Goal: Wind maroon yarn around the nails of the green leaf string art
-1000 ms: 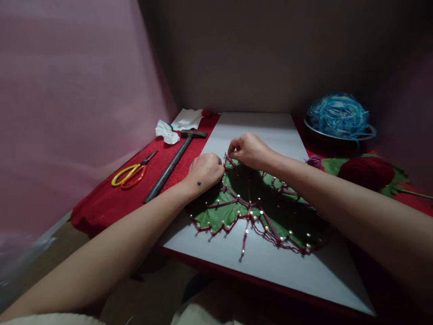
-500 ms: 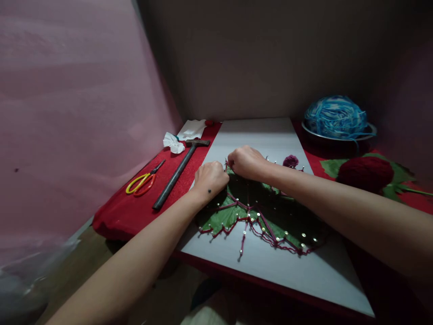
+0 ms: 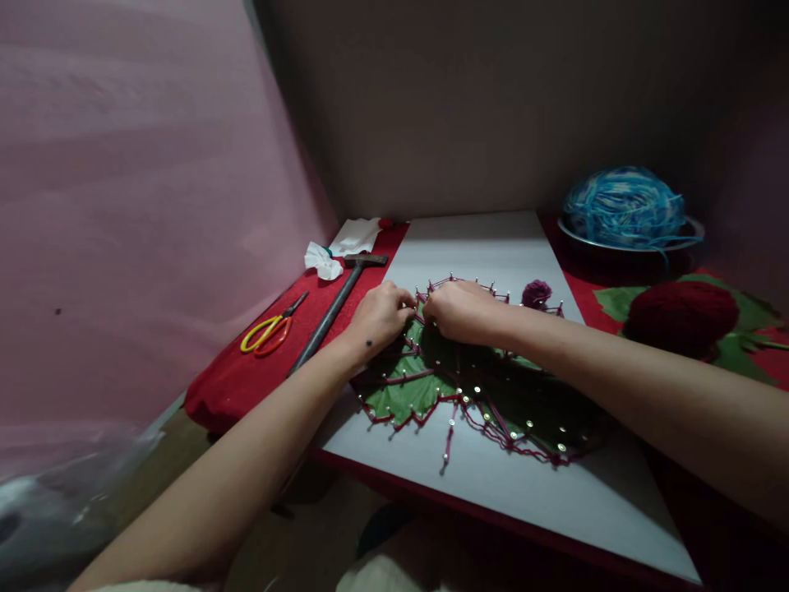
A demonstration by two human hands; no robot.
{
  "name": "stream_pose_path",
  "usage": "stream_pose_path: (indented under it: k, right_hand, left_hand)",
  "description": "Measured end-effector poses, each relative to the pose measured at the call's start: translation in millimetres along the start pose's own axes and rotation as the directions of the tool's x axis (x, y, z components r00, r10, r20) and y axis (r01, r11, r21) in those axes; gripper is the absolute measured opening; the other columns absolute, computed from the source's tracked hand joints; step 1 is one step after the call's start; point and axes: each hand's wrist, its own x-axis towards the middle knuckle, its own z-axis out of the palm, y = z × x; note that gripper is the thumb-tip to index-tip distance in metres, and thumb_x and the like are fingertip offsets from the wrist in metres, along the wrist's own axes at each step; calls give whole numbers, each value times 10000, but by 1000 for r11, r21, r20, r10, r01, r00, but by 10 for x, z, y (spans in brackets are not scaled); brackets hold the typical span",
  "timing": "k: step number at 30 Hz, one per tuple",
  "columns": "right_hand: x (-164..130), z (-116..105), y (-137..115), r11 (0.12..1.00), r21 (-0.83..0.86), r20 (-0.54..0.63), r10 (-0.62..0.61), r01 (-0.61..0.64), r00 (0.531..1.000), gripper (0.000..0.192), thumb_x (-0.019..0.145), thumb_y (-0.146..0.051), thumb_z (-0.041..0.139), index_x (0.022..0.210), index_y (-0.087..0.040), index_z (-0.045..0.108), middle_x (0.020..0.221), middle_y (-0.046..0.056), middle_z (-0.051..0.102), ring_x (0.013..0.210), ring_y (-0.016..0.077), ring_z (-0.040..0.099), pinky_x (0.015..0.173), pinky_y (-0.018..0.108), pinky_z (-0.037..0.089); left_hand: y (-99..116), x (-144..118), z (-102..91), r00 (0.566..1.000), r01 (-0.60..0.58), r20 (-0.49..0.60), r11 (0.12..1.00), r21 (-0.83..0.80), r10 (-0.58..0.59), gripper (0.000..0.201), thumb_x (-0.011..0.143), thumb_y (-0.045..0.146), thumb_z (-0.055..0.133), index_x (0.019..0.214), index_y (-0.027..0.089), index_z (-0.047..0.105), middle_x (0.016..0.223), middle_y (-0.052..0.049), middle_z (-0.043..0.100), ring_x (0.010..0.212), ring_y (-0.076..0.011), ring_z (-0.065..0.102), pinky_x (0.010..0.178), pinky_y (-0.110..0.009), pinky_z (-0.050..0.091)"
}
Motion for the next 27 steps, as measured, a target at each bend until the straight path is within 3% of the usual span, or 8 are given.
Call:
stream_pose_path:
  k: [5,9,15,19,22,24,27]
  right_hand:
    - [0,32,31,999,45,-43,6,-4,999,293,767,-177,510,935,-246,740,874,101,710,769,221,626,563,297,321]
    - [-6,39,45,995,91,-34,36,-33,999,279,750,-162,532,907,-248,746,818,92,702,716,196,606,558,288,311]
    - [18,-14,21,985,170,-43,47,-39,998,270,744,-152,528,863,-255,747,791,63,695,673,155,577,558,268,315]
    - [28,-34,-17,976,216,-68,47,-32,997,255,745,-171,522,825,-255,749,766,51,695,651,149,565,546,266,310]
    - [30,-35,-24,968,250,-87,58,-34,994,243,744,-167,528,815,-237,749,745,50,696,651,147,569,552,261,320]
    - [47,-31,-15,963,266,-109,70,-39,992,236,747,-172,530,827,-222,747,749,53,700,667,151,576,565,259,331]
    - [111,-16,5,957,285,-153,103,-56,983,238,751,-188,524,851,-207,740,756,53,706,676,153,581,574,254,344]
  left_hand:
    - [-20,221,-75,973,-186,142,982,18,181,133,709,144,604,754,158,728,772,-43,643,725,-143,562,664,-230,403]
    - [-1,279,-81,948,-264,194,964,37,252,132,684,110,590,702,152,714,741,-46,626,704,-143,544,654,-237,390]
    - [-88,188,24,960,-260,110,965,28,256,116,770,139,569,747,148,683,800,-66,596,838,-190,546,757,-279,410]
    - [-117,65,30,963,-265,43,963,-42,267,116,764,137,605,864,177,645,858,-34,573,903,-177,521,800,-266,418]
    - [-80,-1,2,961,-269,42,958,-100,275,85,755,152,637,826,197,648,850,-8,562,909,-159,516,804,-248,423]
    - [-58,-12,-13,968,-244,35,962,-119,250,20,767,186,647,761,196,663,824,-6,559,902,-157,514,821,-251,419]
    - [-49,2,-16,987,-159,-17,980,-119,158,82,795,186,613,752,171,683,848,-30,568,922,-165,509,858,-266,408]
